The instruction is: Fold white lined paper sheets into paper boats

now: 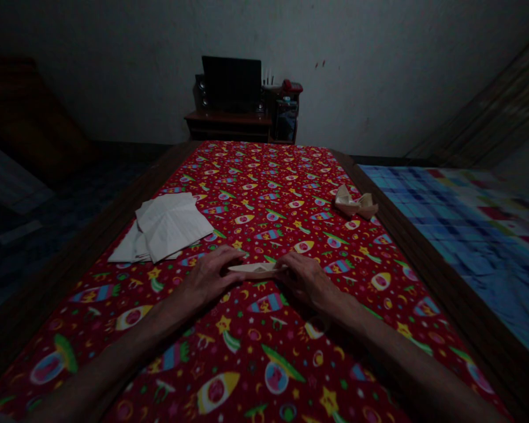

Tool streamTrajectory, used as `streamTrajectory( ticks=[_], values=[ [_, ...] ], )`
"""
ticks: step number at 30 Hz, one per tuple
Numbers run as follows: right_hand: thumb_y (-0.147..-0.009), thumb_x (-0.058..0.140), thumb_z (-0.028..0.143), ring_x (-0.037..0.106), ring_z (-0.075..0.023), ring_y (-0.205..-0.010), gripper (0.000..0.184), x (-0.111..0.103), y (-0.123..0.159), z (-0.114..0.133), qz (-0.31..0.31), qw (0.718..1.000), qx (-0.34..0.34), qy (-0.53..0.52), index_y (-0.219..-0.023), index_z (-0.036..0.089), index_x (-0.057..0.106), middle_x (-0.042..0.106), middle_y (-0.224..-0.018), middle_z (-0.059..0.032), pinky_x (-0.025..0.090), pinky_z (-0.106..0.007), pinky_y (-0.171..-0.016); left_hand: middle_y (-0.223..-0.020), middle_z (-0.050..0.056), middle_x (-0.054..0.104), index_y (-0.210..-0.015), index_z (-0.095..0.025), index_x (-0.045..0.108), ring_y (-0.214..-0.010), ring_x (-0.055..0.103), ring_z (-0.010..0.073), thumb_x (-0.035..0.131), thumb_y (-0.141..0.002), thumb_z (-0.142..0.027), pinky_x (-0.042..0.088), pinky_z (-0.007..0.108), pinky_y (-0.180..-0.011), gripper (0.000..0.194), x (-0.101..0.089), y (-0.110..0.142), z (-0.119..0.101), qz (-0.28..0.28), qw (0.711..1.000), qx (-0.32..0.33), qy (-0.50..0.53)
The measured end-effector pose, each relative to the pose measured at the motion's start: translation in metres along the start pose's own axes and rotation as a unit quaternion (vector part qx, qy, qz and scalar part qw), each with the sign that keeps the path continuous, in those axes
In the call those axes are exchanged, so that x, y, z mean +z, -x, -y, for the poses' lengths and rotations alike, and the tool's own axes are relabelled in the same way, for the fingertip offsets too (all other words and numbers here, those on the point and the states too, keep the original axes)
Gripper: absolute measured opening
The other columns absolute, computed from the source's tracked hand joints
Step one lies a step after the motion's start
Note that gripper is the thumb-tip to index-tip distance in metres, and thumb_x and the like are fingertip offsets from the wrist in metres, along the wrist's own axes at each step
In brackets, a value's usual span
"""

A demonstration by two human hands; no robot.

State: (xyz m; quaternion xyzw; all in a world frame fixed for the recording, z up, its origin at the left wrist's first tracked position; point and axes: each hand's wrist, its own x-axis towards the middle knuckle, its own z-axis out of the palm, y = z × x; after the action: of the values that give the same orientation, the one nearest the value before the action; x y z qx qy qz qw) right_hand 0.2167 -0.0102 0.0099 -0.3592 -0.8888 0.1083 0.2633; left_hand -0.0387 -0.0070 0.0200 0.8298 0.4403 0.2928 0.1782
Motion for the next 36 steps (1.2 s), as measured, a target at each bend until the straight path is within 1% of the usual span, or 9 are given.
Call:
streamTrajectory(
  ticks=[3,7,9,12,17,21,27,32,36],
  values=[
    [-0.092,0.043,0.020,0.051,-0.0126,-0.063,0.014,-0.001,-0.001,-0.003,-0.020,1.000,-0.021,-0.013,-0.085,0.016,0.055,0.057,-0.074,-0.0035,0.039,-0.022,-0.056,-0.088,0.004,0.071,-0.095,-0.017,0.068,-0.076,0.065,0.0167,0.063,-0.078,-0.031,0.050,0.025,-0.067,0.023,-0.005,-0.001,-0.001,0.016,0.998,-0.064,0.010],
    [-0.093,0.041,0.021,0.053,-0.0119,-0.063,0.020,0.000,-0.001,-0.006,-0.031,0.998,-0.039,-0.025,-0.085,0.016,0.058,0.059,-0.072,-0.0036,0.040,-0.021,-0.056,-0.075,0.000,0.071,-0.080,-0.018,0.070,-0.064,0.064,0.0136,0.061,-0.080,-0.031,0.047,0.021,-0.058,0.016,-0.007,-0.001,-0.006,0.020,0.996,-0.084,0.015],
    [-0.093,0.042,0.020,0.054,-0.0121,-0.065,0.020,0.000,-0.001,-0.005,-0.025,0.999,-0.038,-0.025,-0.086,0.015,0.060,0.060,-0.073,-0.0042,0.042,-0.021,-0.058,-0.074,0.000,0.071,-0.079,-0.018,0.070,-0.065,0.064,0.0132,0.059,-0.081,-0.030,0.046,0.020,-0.059,0.016,-0.005,0.000,-0.010,0.014,0.997,-0.075,0.010],
    [-0.092,0.043,0.017,0.056,-0.0120,-0.068,0.019,-0.001,-0.002,-0.003,-0.017,0.999,-0.042,-0.017,-0.088,0.015,0.061,0.062,-0.075,-0.0049,0.044,-0.021,-0.060,-0.079,0.001,0.070,-0.084,-0.018,0.069,-0.070,0.064,0.0136,0.056,-0.085,-0.029,0.047,0.021,-0.063,0.017,-0.003,0.004,-0.014,0.016,0.999,-0.031,-0.001],
    [-0.093,0.041,0.013,0.057,-0.0130,-0.072,0.020,0.001,-0.002,-0.001,0.010,0.997,-0.079,0.026,-0.089,0.015,0.060,0.063,-0.080,-0.0065,0.047,-0.022,-0.065,-0.089,0.004,0.069,-0.095,-0.017,0.066,-0.079,0.065,0.0144,0.049,-0.091,-0.028,0.050,0.022,-0.070,0.020,-0.001,0.010,-0.024,0.029,0.999,0.031,0.000],
    [-0.094,0.039,0.015,0.057,-0.0142,-0.078,0.020,0.003,-0.001,-0.002,0.026,0.994,-0.097,0.046,-0.091,0.015,0.059,0.063,-0.081,-0.0067,0.047,-0.025,-0.069,-0.089,0.004,0.069,-0.094,-0.018,0.066,-0.080,0.065,0.0146,0.049,-0.091,-0.028,0.051,0.023,-0.070,0.020,-0.001,0.010,-0.026,0.022,0.999,0.030,0.012],
    [-0.094,0.044,0.026,0.054,-0.0106,-0.063,0.023,0.001,-0.004,-0.001,0.008,0.996,-0.084,0.024,-0.082,0.015,0.059,0.060,-0.072,-0.0039,0.043,-0.020,-0.057,-0.092,0.005,0.071,-0.099,-0.018,0.068,-0.079,0.067,0.0157,0.056,-0.087,-0.029,0.053,0.023,-0.068,0.020,0.000,0.005,-0.013,-0.034,0.998,0.033,0.049],
    [-0.095,0.040,0.032,0.051,-0.0111,-0.060,0.029,0.001,-0.007,0.005,0.019,0.995,-0.090,0.043,-0.083,0.014,0.060,0.059,-0.070,-0.0037,0.039,-0.022,-0.055,-0.089,0.006,0.072,-0.101,-0.018,0.068,-0.076,0.067,0.0147,0.054,-0.087,-0.024,0.052,0.023,-0.065,0.020,0.005,0.006,-0.014,-0.014,0.998,0.044,0.050],
    [-0.095,0.041,0.029,0.054,-0.0128,-0.065,0.028,-0.002,-0.010,0.010,0.044,0.995,-0.069,0.055,-0.086,0.013,0.062,0.061,-0.072,-0.0052,0.040,-0.023,-0.060,-0.087,0.006,0.072,-0.096,-0.017,0.069,-0.075,0.067,0.0153,0.055,-0.086,-0.022,0.052,0.023,-0.066,0.018,0.006,0.006,-0.015,-0.025,0.997,0.035,0.057]
  ],
)
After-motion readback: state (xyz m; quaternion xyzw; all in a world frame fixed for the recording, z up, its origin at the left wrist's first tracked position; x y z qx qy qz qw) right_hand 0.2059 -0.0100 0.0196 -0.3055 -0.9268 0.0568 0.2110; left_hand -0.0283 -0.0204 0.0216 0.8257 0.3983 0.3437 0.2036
